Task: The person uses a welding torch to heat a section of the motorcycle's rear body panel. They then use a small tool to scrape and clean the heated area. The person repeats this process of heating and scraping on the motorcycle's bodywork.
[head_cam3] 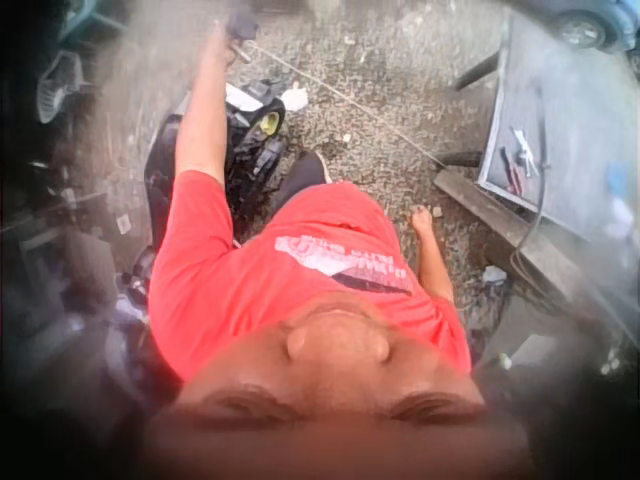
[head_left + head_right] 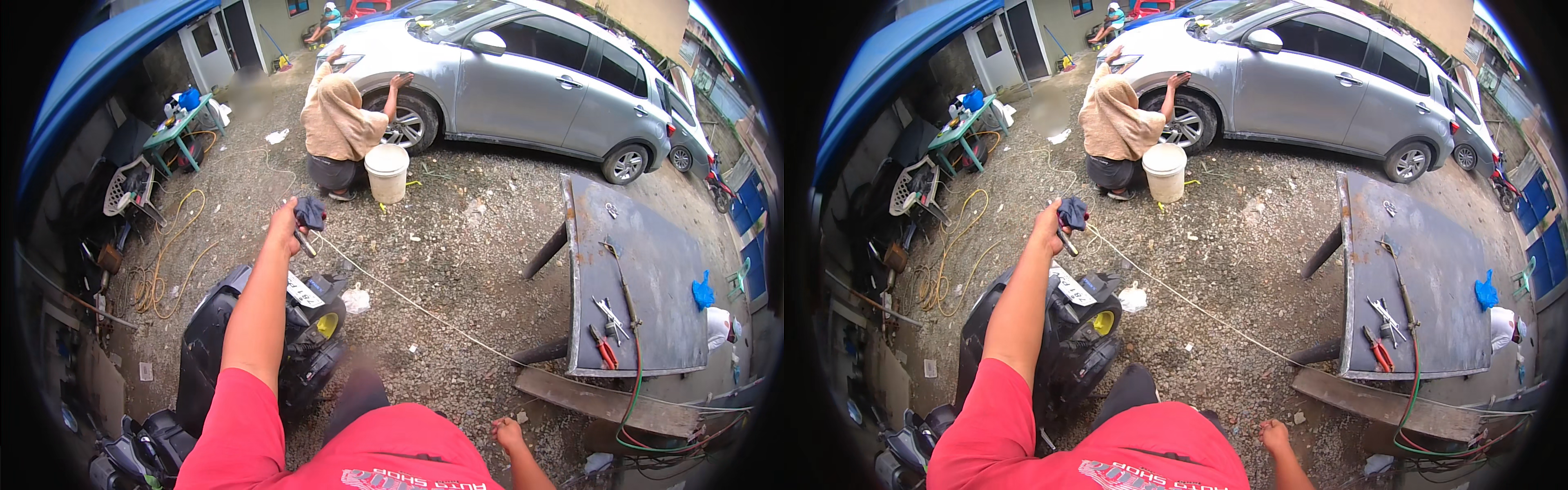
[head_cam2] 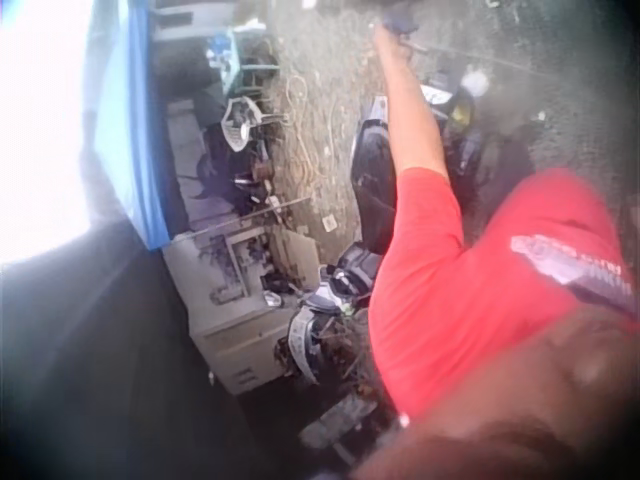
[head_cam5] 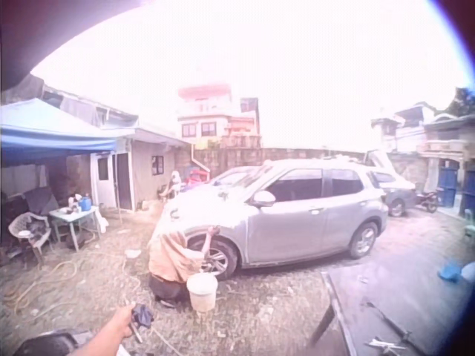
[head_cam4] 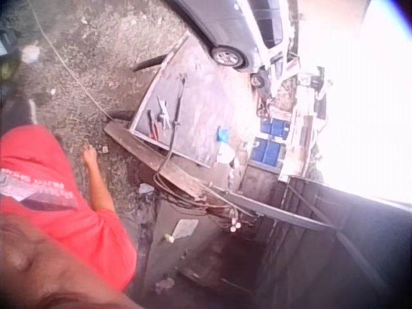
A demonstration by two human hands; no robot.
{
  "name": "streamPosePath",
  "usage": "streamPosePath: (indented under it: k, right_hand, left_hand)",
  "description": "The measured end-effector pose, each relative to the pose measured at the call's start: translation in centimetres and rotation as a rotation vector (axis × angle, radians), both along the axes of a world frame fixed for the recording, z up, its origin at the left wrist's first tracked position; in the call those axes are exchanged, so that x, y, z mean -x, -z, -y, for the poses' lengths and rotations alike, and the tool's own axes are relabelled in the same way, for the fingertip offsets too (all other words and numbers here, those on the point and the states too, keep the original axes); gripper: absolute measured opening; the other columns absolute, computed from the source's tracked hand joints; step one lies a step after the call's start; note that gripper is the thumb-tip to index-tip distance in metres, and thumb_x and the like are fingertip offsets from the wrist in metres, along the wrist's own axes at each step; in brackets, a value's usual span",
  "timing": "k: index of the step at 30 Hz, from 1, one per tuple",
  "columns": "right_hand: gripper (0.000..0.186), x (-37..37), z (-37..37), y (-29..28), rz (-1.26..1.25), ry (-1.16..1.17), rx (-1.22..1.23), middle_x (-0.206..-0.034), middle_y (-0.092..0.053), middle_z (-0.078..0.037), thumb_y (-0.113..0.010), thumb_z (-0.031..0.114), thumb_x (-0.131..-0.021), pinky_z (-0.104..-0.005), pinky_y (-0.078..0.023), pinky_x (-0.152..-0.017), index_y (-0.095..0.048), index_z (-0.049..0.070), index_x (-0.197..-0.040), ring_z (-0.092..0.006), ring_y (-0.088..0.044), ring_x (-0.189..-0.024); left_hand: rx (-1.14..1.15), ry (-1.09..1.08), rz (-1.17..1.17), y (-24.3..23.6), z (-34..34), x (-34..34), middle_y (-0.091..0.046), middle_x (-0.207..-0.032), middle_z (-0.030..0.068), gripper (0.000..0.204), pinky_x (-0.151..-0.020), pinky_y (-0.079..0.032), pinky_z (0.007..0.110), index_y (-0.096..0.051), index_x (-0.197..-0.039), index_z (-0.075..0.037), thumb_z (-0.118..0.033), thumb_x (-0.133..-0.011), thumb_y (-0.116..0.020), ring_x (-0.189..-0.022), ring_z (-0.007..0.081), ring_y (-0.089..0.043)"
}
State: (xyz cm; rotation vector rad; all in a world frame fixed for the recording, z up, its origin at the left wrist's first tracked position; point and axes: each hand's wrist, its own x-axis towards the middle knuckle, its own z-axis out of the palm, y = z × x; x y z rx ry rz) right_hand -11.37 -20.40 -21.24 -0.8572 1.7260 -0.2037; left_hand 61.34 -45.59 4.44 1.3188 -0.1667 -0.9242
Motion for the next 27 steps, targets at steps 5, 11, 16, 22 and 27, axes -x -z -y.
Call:
streamPosePath:
  k: [5,11,16,22,27]
  right_hand:
    - [0.020,-4.8,7.5,1.3,0.023,-0.026,0.043,-0.083,-0.067,-0.007,-0.049,0.008,-0.109,-0.0346,-0.056,-0.064,-0.067,0.000,-0.109,-0.0174,-0.065,-0.069]
    - [0.022,-10.8,19.7,2.3,-0.033,-0.075,-0.022,-0.086,-0.070,-0.011,-0.047,0.009,-0.110,-0.0341,-0.057,-0.067,-0.067,-0.002,-0.112,-0.0166,-0.068,-0.070]
    - [0.028,-4.4,27.8,5.8,-0.202,-0.205,0.143,-0.083,-0.071,-0.004,-0.078,0.036,-0.093,-0.0390,-0.053,-0.067,-0.074,0.012,-0.107,-0.0208,-0.065,-0.073]
    - [0.019,-14.3,44.6,-6.3,-0.086,0.163,-0.082,-0.085,-0.069,-0.009,-0.048,0.007,-0.110,-0.0312,-0.055,-0.059,-0.065,0.000,-0.116,-0.0165,-0.066,-0.064]
    - [0.019,-16.6,50.0,-9.0,-0.180,0.066,-0.095,-0.086,-0.069,-0.008,-0.048,0.007,-0.110,-0.0305,-0.054,-0.059,-0.065,0.001,-0.115,-0.0154,-0.066,-0.065]
  left_hand:
    - [-0.032,0.032,-0.151,8.4,8.9,-1.4,-0.059,-0.076,-0.0003,0.027,-0.044,-0.037,0.027,-0.062,-0.098,-0.012,-0.035,-0.112,-0.055,-0.058,0.0113,-0.053]
    - [-0.166,-0.114,-0.297,21.2,23.7,-2.5,-0.060,-0.077,-0.0004,0.030,-0.043,-0.037,0.026,-0.063,-0.100,-0.012,-0.038,-0.112,-0.054,-0.060,0.0108,-0.054]
    - [-0.079,-0.148,-0.363,27.6,41.7,-5.2,-0.061,-0.086,-0.0006,0.025,-0.046,-0.039,0.026,-0.058,-0.107,-0.017,-0.041,-0.111,-0.056,-0.063,0.0115,-0.053]
    - [-0.060,-0.299,-0.317,28.8,55.5,-11.6,-0.065,-0.091,-0.0007,0.024,-0.047,-0.040,0.026,-0.060,-0.111,-0.017,-0.039,-0.114,-0.052,-0.068,0.0104,-0.058]
    - [0.005,-0.361,-0.239,29.7,62.6,-13.8,-0.070,-0.105,0.0013,0.024,-0.047,-0.042,0.025,-0.059,-0.127,-0.016,-0.035,-0.114,-0.051,-0.072,0.0118,-0.062]
